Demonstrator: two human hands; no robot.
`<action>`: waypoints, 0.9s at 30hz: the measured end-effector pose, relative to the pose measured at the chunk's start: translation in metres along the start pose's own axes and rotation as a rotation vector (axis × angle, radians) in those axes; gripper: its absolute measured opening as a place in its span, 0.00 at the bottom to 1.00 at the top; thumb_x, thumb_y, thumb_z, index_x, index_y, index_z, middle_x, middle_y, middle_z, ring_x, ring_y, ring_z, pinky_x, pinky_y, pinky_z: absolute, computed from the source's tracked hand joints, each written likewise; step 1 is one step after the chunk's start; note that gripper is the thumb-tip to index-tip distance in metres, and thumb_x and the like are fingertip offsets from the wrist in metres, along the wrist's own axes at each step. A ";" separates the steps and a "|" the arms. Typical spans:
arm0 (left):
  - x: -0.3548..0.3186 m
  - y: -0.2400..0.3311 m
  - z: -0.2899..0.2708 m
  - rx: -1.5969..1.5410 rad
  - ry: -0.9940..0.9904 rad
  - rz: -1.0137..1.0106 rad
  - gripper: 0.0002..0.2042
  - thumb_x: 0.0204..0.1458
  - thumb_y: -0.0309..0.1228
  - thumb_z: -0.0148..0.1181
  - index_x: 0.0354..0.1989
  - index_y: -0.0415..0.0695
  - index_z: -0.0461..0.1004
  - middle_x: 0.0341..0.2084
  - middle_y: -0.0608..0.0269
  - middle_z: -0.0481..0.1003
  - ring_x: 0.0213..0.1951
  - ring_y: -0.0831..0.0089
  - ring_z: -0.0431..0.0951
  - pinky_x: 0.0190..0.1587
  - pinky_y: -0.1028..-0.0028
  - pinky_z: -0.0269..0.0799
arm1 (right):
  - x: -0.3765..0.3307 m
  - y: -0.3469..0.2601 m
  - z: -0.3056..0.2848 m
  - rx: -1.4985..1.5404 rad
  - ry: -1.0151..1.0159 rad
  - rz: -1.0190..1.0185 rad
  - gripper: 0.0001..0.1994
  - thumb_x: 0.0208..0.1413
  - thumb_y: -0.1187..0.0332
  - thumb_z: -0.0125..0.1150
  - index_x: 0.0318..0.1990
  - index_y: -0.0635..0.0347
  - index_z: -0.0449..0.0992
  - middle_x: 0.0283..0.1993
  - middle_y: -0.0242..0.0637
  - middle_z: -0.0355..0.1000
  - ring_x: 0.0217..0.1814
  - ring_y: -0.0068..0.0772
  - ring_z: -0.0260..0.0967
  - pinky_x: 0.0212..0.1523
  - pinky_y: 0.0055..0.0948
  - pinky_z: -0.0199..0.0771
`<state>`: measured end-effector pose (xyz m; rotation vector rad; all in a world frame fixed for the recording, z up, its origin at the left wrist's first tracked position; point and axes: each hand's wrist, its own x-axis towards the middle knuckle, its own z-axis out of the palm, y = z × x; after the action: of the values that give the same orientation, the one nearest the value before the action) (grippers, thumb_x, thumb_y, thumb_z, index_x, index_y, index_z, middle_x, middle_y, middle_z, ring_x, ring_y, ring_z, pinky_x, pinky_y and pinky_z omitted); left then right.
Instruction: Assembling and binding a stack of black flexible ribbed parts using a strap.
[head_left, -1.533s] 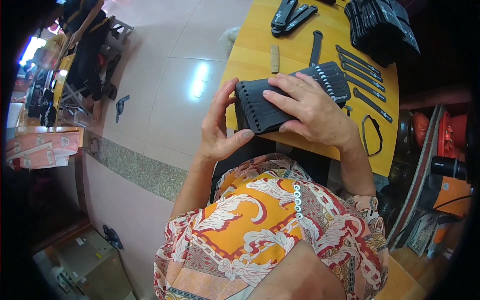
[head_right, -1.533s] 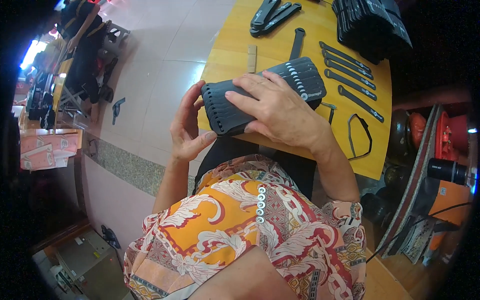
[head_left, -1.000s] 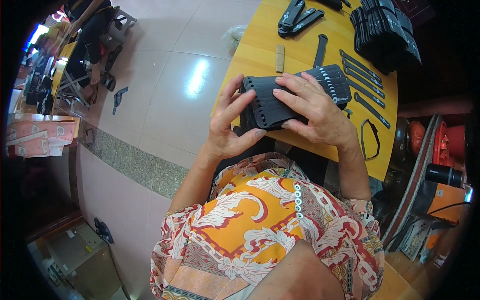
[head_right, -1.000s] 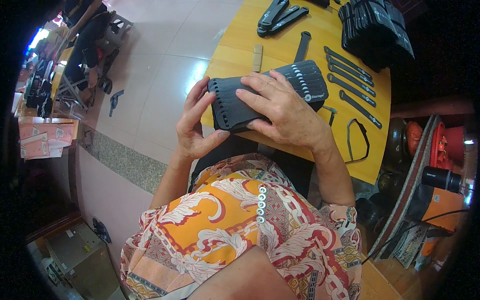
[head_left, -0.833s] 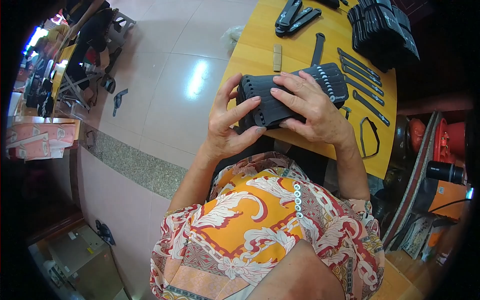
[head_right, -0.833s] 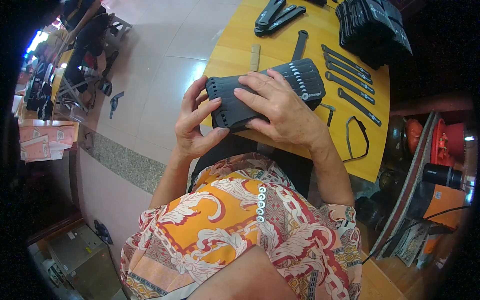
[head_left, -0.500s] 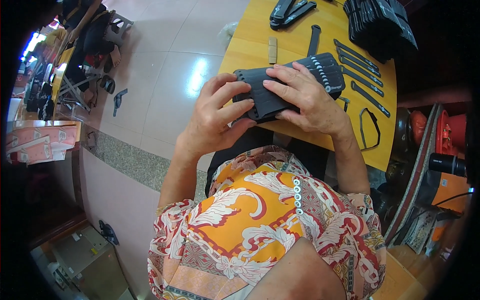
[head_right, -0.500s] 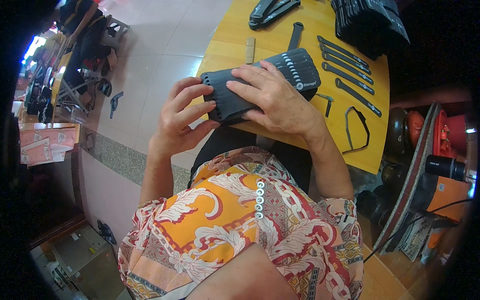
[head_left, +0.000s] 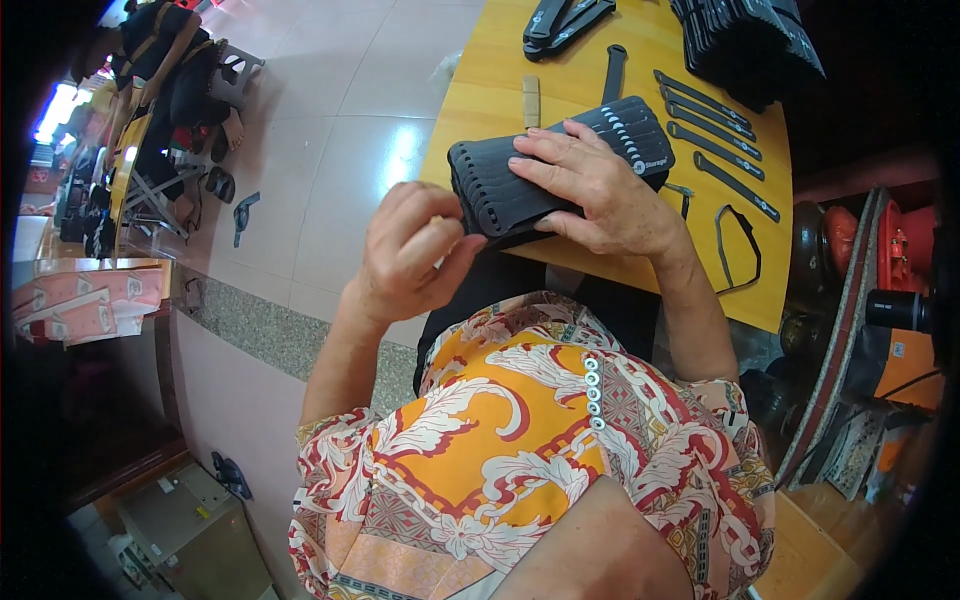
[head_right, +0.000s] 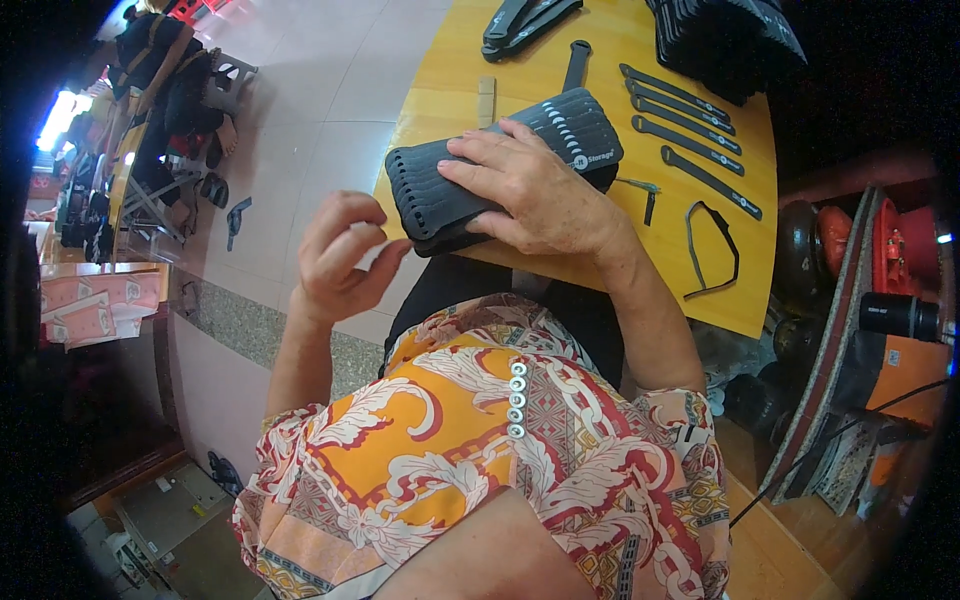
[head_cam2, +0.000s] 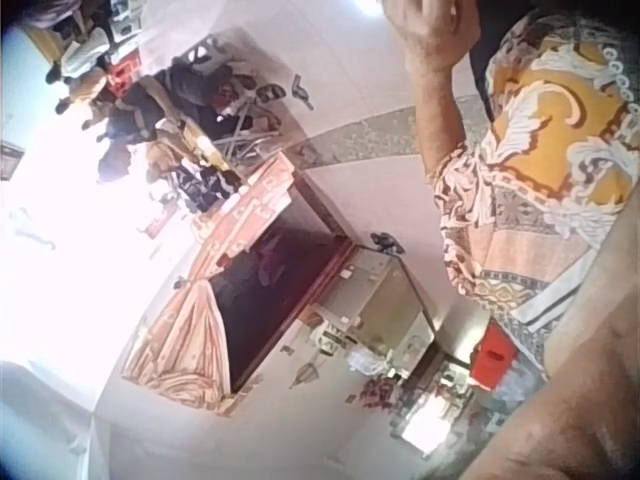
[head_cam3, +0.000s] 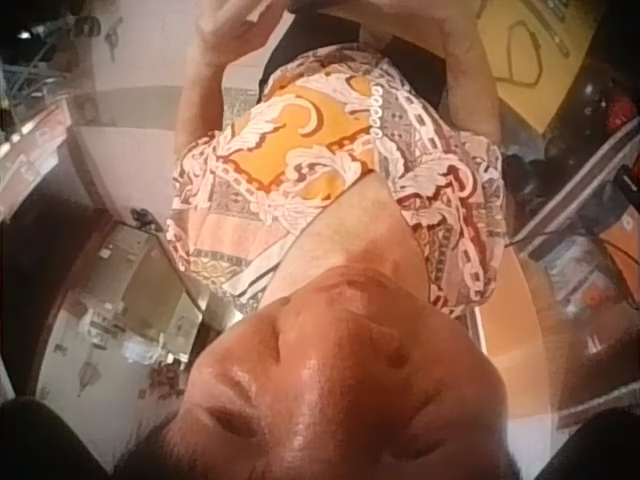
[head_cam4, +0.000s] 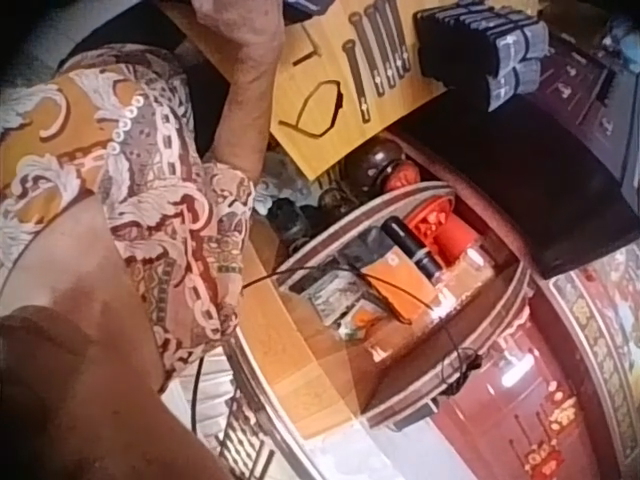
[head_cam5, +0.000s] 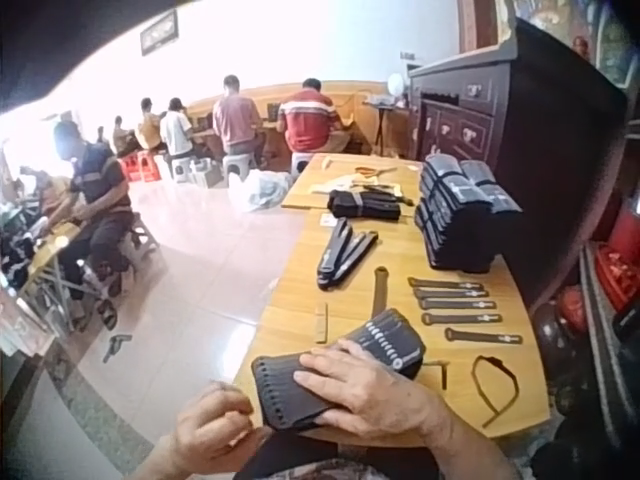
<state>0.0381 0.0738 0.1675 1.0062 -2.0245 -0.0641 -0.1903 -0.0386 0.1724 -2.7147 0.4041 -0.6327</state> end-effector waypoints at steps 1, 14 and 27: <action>-0.001 0.001 0.003 0.003 0.000 -0.001 0.12 0.34 0.20 0.67 0.29 0.40 0.71 0.31 0.56 0.72 0.34 0.60 0.73 0.35 0.66 0.68 | 0.000 0.000 0.000 0.001 0.001 -0.002 0.26 0.47 0.67 0.65 0.56 0.62 0.69 0.60 0.49 0.65 0.65 0.48 0.59 0.68 0.50 0.49; -0.003 0.004 0.018 0.151 0.051 0.077 0.13 0.35 0.19 0.65 0.34 0.40 0.75 0.31 0.58 0.72 0.32 0.62 0.72 0.33 0.65 0.67 | -0.001 0.004 0.004 -0.002 0.012 -0.032 0.26 0.48 0.68 0.64 0.57 0.61 0.68 0.60 0.49 0.65 0.66 0.47 0.59 0.68 0.51 0.48; 0.006 0.004 0.025 -0.038 0.081 -0.120 0.06 0.45 0.15 0.58 0.30 0.39 0.71 0.28 0.56 0.69 0.29 0.64 0.71 0.28 0.72 0.67 | -0.002 0.003 0.010 0.004 0.020 0.038 0.30 0.45 0.63 0.67 0.59 0.54 0.68 0.63 0.43 0.63 0.67 0.44 0.57 0.68 0.54 0.47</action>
<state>0.0162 0.0650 0.1573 1.0878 -1.8821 -0.1233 -0.1882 -0.0380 0.1618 -2.6925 0.4581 -0.6500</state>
